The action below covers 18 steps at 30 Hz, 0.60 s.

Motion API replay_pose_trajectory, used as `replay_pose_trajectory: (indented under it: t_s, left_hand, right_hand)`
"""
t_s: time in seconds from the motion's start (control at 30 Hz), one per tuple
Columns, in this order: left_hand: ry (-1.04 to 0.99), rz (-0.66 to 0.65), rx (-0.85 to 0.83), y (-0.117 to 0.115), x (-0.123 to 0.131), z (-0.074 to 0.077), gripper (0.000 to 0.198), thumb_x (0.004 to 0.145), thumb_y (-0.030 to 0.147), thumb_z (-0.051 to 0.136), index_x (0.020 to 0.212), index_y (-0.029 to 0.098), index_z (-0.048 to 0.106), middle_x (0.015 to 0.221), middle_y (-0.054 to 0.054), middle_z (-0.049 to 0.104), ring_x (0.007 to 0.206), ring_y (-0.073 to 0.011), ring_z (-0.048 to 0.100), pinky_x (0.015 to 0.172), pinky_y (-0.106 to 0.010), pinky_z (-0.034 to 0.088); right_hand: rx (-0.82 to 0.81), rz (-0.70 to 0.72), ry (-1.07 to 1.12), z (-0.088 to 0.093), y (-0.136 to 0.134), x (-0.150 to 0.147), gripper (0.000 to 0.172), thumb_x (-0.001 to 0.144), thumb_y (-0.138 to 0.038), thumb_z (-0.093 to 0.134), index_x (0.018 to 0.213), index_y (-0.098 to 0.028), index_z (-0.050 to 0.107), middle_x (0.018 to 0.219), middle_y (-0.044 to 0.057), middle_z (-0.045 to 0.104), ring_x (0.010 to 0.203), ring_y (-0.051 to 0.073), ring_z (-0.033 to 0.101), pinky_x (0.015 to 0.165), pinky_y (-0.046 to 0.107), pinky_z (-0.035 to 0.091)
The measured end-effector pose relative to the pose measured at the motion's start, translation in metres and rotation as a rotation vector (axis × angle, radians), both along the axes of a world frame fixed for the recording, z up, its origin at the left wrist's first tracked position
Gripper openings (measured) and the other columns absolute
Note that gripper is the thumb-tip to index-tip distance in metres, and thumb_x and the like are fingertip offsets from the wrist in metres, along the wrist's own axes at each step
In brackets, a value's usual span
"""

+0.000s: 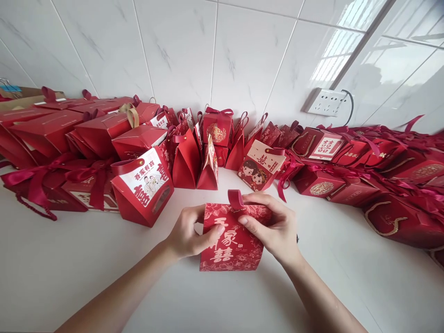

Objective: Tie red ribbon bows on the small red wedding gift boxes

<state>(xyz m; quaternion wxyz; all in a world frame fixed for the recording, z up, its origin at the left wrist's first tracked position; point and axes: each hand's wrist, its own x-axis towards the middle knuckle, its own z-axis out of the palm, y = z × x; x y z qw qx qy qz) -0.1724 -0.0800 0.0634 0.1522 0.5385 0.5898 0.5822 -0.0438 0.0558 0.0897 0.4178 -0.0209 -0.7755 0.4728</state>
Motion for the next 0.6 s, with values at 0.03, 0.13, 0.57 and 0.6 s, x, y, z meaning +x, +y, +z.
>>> replay_pose_trajectory:
  t_s: [0.03, 0.13, 0.57, 0.6]
  left_hand:
    - [0.044, -0.006, 0.018, -0.001, 0.000, -0.001, 0.017, 0.076, 0.024, 0.058, 0.062, 0.018, 0.050, 0.055, 0.002, 0.052, 0.049, -0.0095, 0.045, 0.047, -0.021, 0.038]
    - [0.111, -0.012, 0.059, -0.002, 0.001, -0.003, 0.027, 0.074, 0.022, 0.060, 0.055, 0.018, 0.041, 0.050, 0.004, 0.042, 0.047, -0.0082, 0.039, 0.045, -0.022, 0.034]
    - [0.089, -0.008, 0.023, -0.001, 0.000, -0.006, 0.023, 0.076, 0.027, 0.060, 0.059, 0.019, 0.047, 0.053, 0.001, 0.049, 0.049, -0.0108, 0.046, 0.046, -0.024, 0.039]
    - [0.083, -0.003, 0.032, -0.001, 0.000, -0.006, 0.025, 0.076, 0.027, 0.060, 0.057, 0.019, 0.044, 0.052, 0.002, 0.047, 0.047, -0.0101, 0.044, 0.045, -0.023, 0.038]
  right_hand:
    - [0.011, 0.012, 0.009, 0.001, -0.001, 0.000, 0.018, 0.072, -0.020, 0.075, 0.089, -0.024, 0.070, 0.082, 0.002, 0.071, 0.071, 0.016, 0.065, 0.066, 0.028, 0.054]
    - [0.011, 0.017, 0.024, 0.003, -0.004, 0.001, 0.005, 0.075, -0.018, 0.072, 0.075, -0.022, 0.071, 0.069, 0.001, 0.067, 0.059, 0.014, 0.060, 0.055, 0.026, 0.051]
    - [-0.129, 0.073, 0.057, -0.004, -0.003, 0.003, 0.014, 0.076, -0.012, 0.066, 0.066, -0.022, 0.067, 0.066, 0.000, 0.060, 0.059, 0.012, 0.055, 0.052, 0.026, 0.045]
    - [-0.152, 0.087, 0.050, -0.006, -0.002, 0.003, 0.013, 0.077, -0.013, 0.065, 0.069, -0.023, 0.068, 0.068, 0.000, 0.060, 0.061, 0.013, 0.055, 0.054, 0.026, 0.045]
